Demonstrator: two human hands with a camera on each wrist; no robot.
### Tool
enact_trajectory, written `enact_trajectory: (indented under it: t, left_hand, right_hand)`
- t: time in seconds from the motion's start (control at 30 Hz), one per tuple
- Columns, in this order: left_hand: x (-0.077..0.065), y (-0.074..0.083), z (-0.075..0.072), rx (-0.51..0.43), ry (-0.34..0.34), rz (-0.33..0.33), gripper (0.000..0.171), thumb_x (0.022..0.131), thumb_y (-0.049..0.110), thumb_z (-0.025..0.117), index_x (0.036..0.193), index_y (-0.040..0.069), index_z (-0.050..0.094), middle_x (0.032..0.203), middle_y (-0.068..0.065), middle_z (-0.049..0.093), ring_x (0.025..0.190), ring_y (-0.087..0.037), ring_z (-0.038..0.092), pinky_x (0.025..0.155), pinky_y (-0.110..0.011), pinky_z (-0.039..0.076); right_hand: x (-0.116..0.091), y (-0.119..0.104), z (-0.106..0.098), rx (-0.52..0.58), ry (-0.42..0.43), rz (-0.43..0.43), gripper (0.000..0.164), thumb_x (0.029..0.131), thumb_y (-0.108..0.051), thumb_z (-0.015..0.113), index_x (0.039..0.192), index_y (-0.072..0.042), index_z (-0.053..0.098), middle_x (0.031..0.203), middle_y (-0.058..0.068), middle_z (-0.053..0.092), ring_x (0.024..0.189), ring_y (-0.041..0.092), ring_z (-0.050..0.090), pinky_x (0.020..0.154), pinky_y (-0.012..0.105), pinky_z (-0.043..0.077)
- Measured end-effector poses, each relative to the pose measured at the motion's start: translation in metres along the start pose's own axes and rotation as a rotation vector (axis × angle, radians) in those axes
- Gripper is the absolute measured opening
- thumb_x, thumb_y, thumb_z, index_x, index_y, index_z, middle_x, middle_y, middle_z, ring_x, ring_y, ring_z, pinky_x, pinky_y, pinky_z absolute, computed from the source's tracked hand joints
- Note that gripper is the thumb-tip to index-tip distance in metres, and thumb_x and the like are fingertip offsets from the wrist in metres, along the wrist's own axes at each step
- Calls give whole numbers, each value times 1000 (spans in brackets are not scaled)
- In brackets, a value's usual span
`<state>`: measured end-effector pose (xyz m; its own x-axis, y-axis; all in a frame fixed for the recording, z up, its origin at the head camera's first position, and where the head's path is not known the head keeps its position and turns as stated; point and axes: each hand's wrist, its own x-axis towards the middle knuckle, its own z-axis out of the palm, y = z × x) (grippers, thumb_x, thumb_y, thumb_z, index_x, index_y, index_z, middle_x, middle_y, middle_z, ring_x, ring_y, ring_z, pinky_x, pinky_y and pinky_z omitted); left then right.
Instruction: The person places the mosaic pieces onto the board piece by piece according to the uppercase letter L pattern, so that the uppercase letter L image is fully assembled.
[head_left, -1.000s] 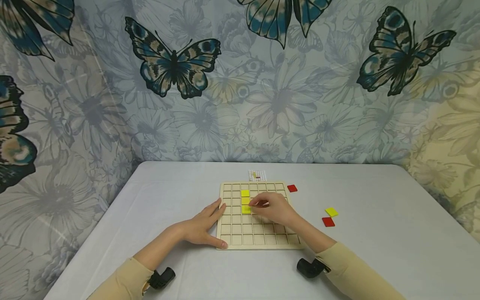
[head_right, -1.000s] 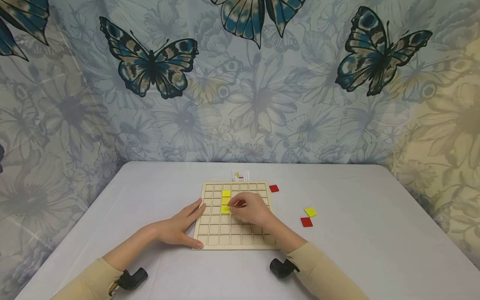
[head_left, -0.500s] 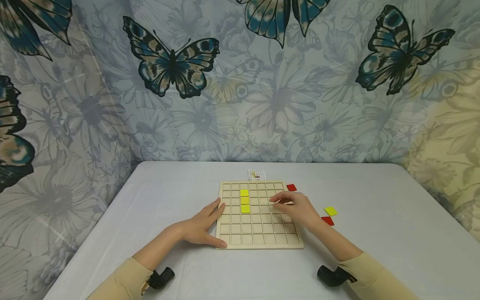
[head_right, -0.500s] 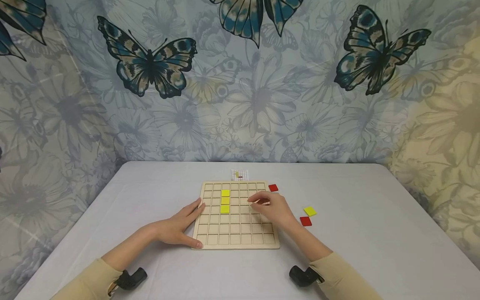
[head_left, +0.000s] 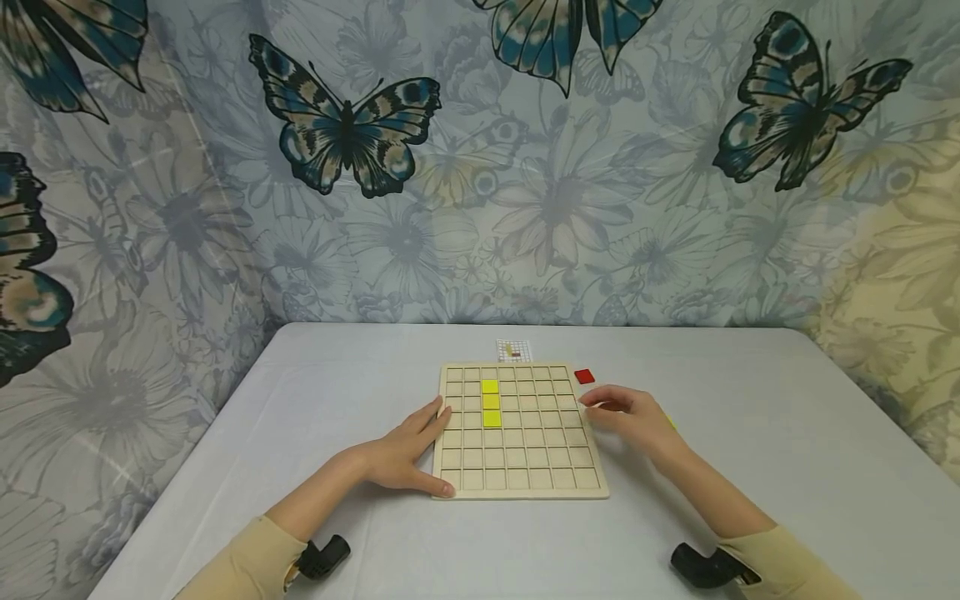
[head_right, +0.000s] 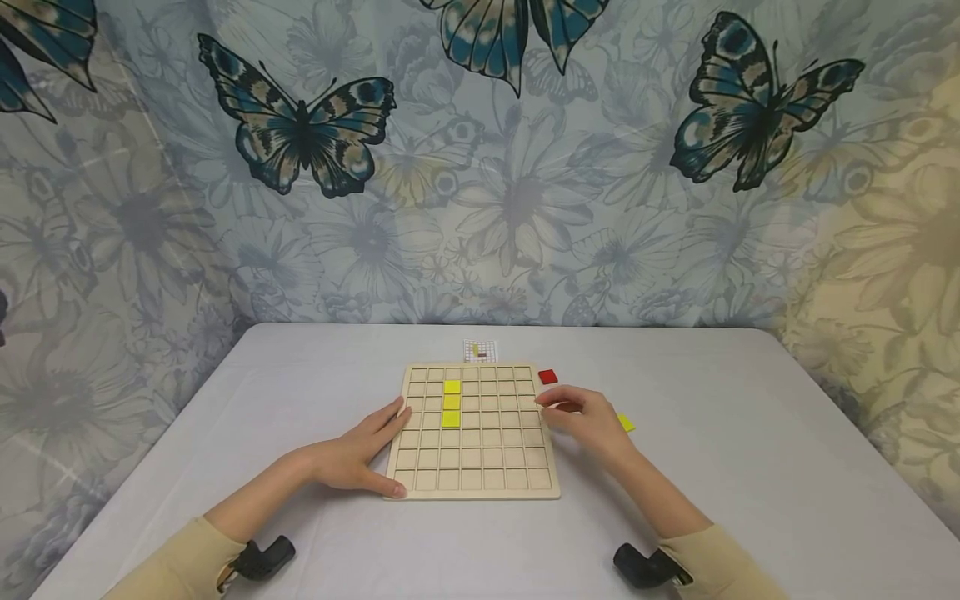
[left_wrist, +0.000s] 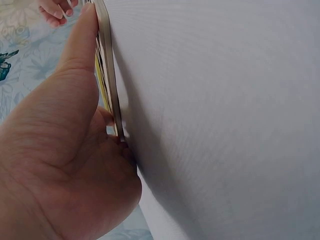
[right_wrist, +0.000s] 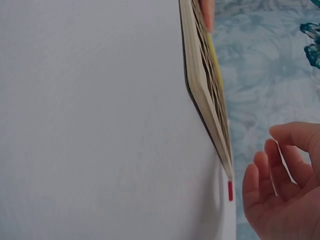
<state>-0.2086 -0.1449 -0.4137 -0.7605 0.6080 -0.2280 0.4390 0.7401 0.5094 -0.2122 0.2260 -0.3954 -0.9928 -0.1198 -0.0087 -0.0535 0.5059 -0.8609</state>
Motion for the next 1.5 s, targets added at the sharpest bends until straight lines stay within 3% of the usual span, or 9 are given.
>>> enact_trajectory:
  t: [0.1,0.17,0.27,0.33,0.43,0.73,1.27,1.5]
  left_hand:
    - [0,0,0,-3,-3,-1,114,80,60,71,158,8,6,163,-12,-7,148,-31,-1,115,-51,16]
    - [0,1,-1,-3,-4,2,114,80,60,71,157,8,6,162,-13,-7,148,-32,-1,115,-52,16]
    - [0,1,-1,-3,-2,7,114,80,60,72,157,7,7,162,-14,-6,148,-32,-1,115,-52,16]
    - [0,2,-1,-4,1,10,114,80,59,72,157,7,7,162,-14,-6,148,-32,-1,115,-52,16]
    - [0,2,-1,-11,4,15,114,80,58,73,157,6,7,162,-15,-6,148,-33,-1,115,-52,16]
    - [1,2,-1,-19,4,17,113,80,56,74,157,5,7,162,-15,-6,148,-33,-1,115,-52,16]
    - [0,1,0,-14,5,23,113,80,56,74,157,4,8,162,-16,-6,148,-33,-1,115,-52,16]
    - [0,2,-1,-11,6,19,113,80,56,74,157,4,8,162,-16,-5,148,-33,-1,115,-52,16]
  right_hand:
    - [-3,3,-8,-21,-3,15,29,91,-25,70,114,-8,69,113,7,67,98,18,58,72,32,44]
    - [-4,5,-13,-33,0,33,30,91,-25,70,115,-8,68,111,9,67,78,15,57,58,29,42]
    - [-6,8,-21,-72,11,43,30,91,-25,70,116,-7,68,109,9,67,74,13,53,53,29,41]
    - [-7,10,-26,-108,25,40,30,91,-26,70,115,-7,68,108,9,68,76,16,55,60,31,45]
    - [-9,16,-33,-180,47,18,29,92,-25,69,114,-7,69,109,8,67,96,23,57,71,33,47]
    - [-13,32,-53,-343,88,-22,27,92,-24,69,113,-7,69,109,12,65,100,30,57,68,34,46]
    - [-12,45,-68,-408,22,6,35,85,-19,74,113,0,67,112,20,64,98,35,58,67,33,50]
    - [-10,47,-66,-405,20,-27,33,85,-15,74,113,1,66,112,21,64,99,38,58,75,42,54]
